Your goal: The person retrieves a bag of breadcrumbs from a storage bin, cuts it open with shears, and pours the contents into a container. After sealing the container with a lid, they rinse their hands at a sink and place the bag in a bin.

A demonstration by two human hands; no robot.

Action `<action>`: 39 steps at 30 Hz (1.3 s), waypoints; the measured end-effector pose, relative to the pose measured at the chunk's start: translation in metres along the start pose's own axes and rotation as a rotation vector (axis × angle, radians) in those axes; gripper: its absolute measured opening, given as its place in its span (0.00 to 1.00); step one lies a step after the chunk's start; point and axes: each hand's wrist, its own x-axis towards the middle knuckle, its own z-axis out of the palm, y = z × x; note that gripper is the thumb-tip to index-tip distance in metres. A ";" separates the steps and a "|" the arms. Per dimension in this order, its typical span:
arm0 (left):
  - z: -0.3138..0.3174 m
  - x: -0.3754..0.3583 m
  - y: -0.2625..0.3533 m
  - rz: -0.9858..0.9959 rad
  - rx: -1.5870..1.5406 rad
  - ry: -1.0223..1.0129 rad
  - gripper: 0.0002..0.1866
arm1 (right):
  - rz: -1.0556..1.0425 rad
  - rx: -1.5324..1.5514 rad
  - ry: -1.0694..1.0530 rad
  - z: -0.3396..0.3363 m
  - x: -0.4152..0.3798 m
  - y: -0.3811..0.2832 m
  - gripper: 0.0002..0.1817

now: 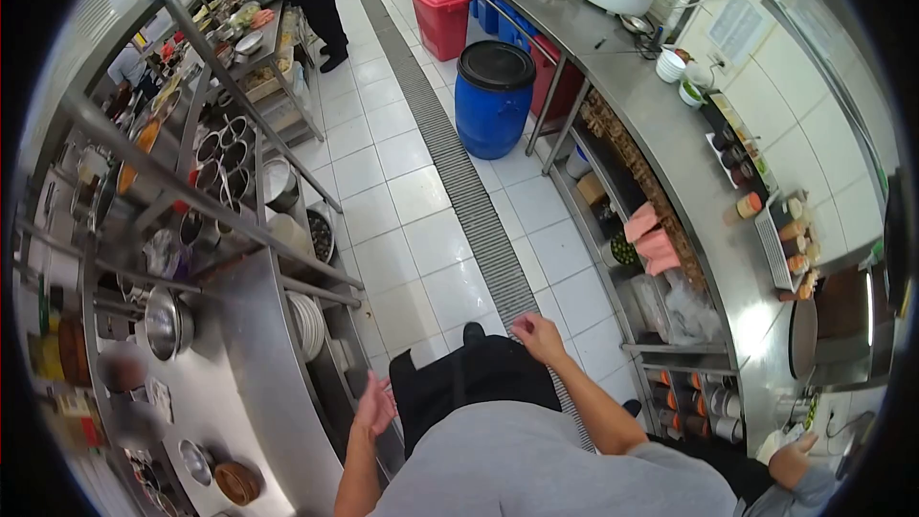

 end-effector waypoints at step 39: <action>-0.017 0.547 0.612 0.037 1.023 0.775 0.10 | 0.232 -0.040 0.021 -0.065 0.891 -0.080 0.15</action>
